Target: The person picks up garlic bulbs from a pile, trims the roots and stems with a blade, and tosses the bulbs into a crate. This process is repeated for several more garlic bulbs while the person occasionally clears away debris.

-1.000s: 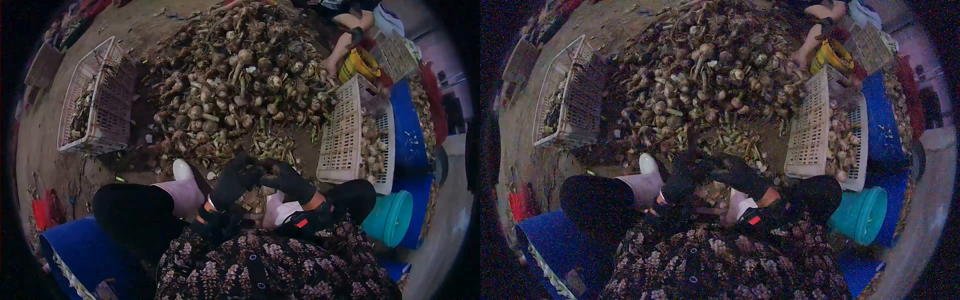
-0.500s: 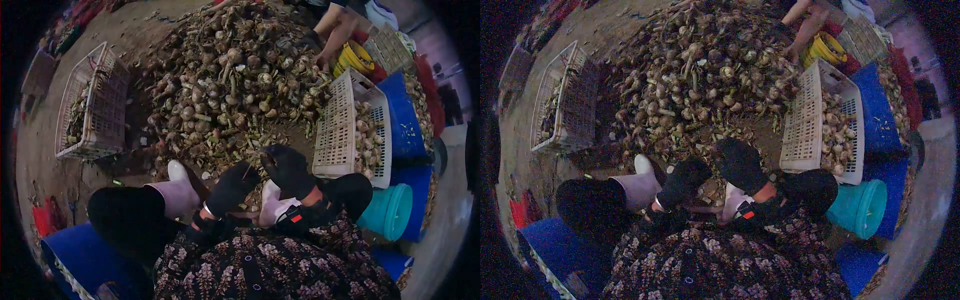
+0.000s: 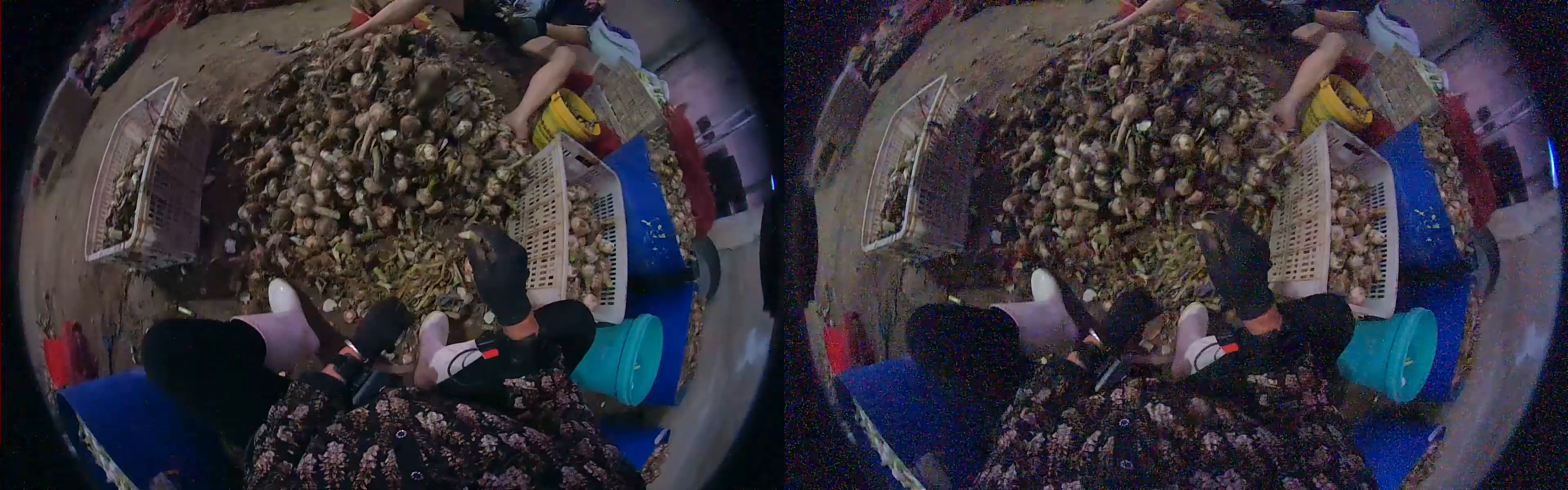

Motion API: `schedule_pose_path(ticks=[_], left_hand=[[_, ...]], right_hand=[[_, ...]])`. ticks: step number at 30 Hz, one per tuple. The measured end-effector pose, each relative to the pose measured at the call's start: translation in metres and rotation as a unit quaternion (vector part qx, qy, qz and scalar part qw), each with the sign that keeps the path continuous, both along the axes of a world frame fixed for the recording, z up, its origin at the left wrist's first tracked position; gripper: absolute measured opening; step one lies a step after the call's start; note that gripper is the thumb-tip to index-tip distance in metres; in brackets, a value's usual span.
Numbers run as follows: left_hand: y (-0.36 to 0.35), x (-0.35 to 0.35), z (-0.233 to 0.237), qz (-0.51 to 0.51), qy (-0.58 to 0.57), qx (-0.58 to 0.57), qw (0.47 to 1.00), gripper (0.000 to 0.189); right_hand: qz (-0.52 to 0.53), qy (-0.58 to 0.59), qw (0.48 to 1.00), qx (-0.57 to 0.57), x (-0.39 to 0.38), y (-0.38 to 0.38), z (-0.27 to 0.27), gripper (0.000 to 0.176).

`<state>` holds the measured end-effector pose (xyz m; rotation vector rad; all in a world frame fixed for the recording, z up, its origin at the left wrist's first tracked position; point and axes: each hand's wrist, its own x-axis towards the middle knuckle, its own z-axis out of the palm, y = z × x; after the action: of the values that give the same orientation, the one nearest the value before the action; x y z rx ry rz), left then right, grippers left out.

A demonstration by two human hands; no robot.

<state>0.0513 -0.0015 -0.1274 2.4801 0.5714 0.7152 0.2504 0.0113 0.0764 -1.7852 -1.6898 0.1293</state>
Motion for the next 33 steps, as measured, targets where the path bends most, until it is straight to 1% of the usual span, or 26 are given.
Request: schedule_pose_path(ticks=[1, 2, 4, 6, 8, 9, 10, 11, 12, 13, 14, 15, 16, 18, 19, 21, 22, 24, 25, 26, 27, 28, 30, 31, 32, 33], left_hand=[[0.008, -0.002, 0.023, 0.025, -0.034, -0.098, 0.994, 0.017], [0.016, -0.005, 0.048, 0.053, -0.079, -0.192, 0.977, 0.019], [0.017, -0.007, 0.052, 0.177, -0.084, -0.300, 0.934, 0.019], [0.024, -0.019, 0.060, 0.172, -0.033, -0.096, 0.980, 0.015], [0.025, -0.027, 0.057, 0.198, -0.067, -0.168, 0.963, 0.014], [0.023, -0.025, 0.051, 0.222, -0.129, -0.336, 0.906, 0.015], [0.026, -0.024, 0.055, 0.239, -0.178, -0.461, 0.836, 0.015], [0.028, -0.022, 0.059, 0.269, -0.235, -0.567, 0.742, 0.015], [0.033, -0.023, 0.077, 0.297, -0.279, -0.635, 0.657, 0.015], [0.034, -0.025, 0.080, 0.306, -0.306, -0.664, 0.610, 0.015], [0.034, -0.027, 0.082, 0.316, -0.334, -0.688, 0.561, 0.014], [0.034, -0.028, 0.078, 0.312, -0.351, -0.682, 0.561, 0.014], [0.035, -0.029, 0.074, 0.308, -0.370, -0.674, 0.561, 0.014], [0.040, -0.032, 0.064, 0.302, -0.411, -0.652, 0.560, 0.015], [0.043, -0.034, 0.060, 0.301, -0.432, -0.640, 0.560, 0.015], [0.043, -0.033, 0.060, 0.359, -0.376, -0.623, 0.585, 0.015], [0.043, -0.034, 0.059, 0.386, -0.346, -0.613, 0.596, 0.015], [0.043, -0.039, 0.043, 0.365, -0.268, -0.448, 0.771, 0.016], [0.048, -0.042, 0.041, 0.344, -0.220, -0.354, 0.841, 0.016], [0.048, -0.042, 0.042, 0.357, -0.273, -0.482, 0.752, 0.017], [0.050, -0.038, 0.057, 0.362, -0.319, -0.596, 0.641, 0.018], [0.053, -0.035, 0.063, 0.358, -0.358, -0.693, 0.513, 0.018], [0.051, -0.034, 0.049, 0.350, -0.321, -0.668, 0.573, 0.020], [0.050, -0.034, 0.046, 0.345, -0.300, -0.654, 0.603, 0.021], [0.049, -0.034, 0.043, 0.351, -0.272, -0.608, 0.658, 0.022], [0.051, -0.032, 0.045, 0.353, -0.246, -0.557, 0.710, 0.022]], right_hand=[[0.023, -0.079, 0.996, 0.044, 0.006, -0.001, -0.002, 0.021], [-0.008, -0.065, 0.998, 0.025, 0.011, -0.002, 0.003, 0.021], [-0.065, -0.034, 0.997, -0.014, 0.026, -0.005, 0.014, 0.022], [-0.131, -0.119, 0.984, -0.022, 0.077, -0.014, 0.027, 0.025], [-0.160, -0.299, 0.941, -0.019, 0.169, -0.027, 0.028, 0.028], [-0.176, -0.337, 0.925, -0.008, 0.196, -0.037, 0.037, 0.029], [-0.191, -0.376, 0.907, 0.005, 0.209, -0.041, 0.046, 0.030], [-0.169, -0.340, 0.925, 0.002, 0.205, -0.033, 0.054, 0.032], [-0.146, -0.303, 0.942, -0.002, 0.195, -0.022, 0.062, 0.034], [-0.124, -0.264, 0.956, -0.008, 0.182, -0.012, 0.062, 0.035], [-0.098, -0.184, 0.978, -0.028, 0.164, 0.004, 0.045, 0.038], [-0.073, -0.102, 0.991, -0.046, 0.154, 0.023, 0.017, 0.041], [-0.055, -0.095, 0.983, -0.148, 0.170, 0.041, -0.038, 0.045], [0.051, -0.086, 0.958, -0.269, 0.107, 0.083, -0.093, 0.048], [0.088, -0.084, 0.945, -0.303, 0.061, 0.104, -0.105, 0.050], [0.105, -0.108, 0.925, -0.349, 0.003, 0.137, -0.139, 0.054], [0.105, -0.148, 0.928, -0.325, -0.003, 0.146, -0.176, 0.053], [0.100, -0.227, 0.929, -0.274, -0.013, 0.163, -0.242, 0.052], [0.098, -0.232, 0.922, -0.294, -0.030, 0.168, -0.234, 0.051], [0.095, -0.237, 0.914, -0.314, -0.045, 0.166, -0.224, 0.051], [0.092, -0.242, 0.906, -0.334, -0.055, 0.167, -0.217, 0.050], [0.102, -0.216, 0.924, -0.299, -0.046, 0.170, -0.242, 0.050], [0.120, -0.164, 0.952, -0.227, -0.027, 0.173, -0.290, 0.050], [0.152, -0.248, 0.937, -0.196, -0.026, 0.166, -0.294, 0.045], [0.177, -0.329, 0.914, -0.156, -0.025, 0.160, -0.298, 0.040], [0.207, -0.227, 0.931, -0.198, -0.015, 0.154, -0.309, 0.038]])
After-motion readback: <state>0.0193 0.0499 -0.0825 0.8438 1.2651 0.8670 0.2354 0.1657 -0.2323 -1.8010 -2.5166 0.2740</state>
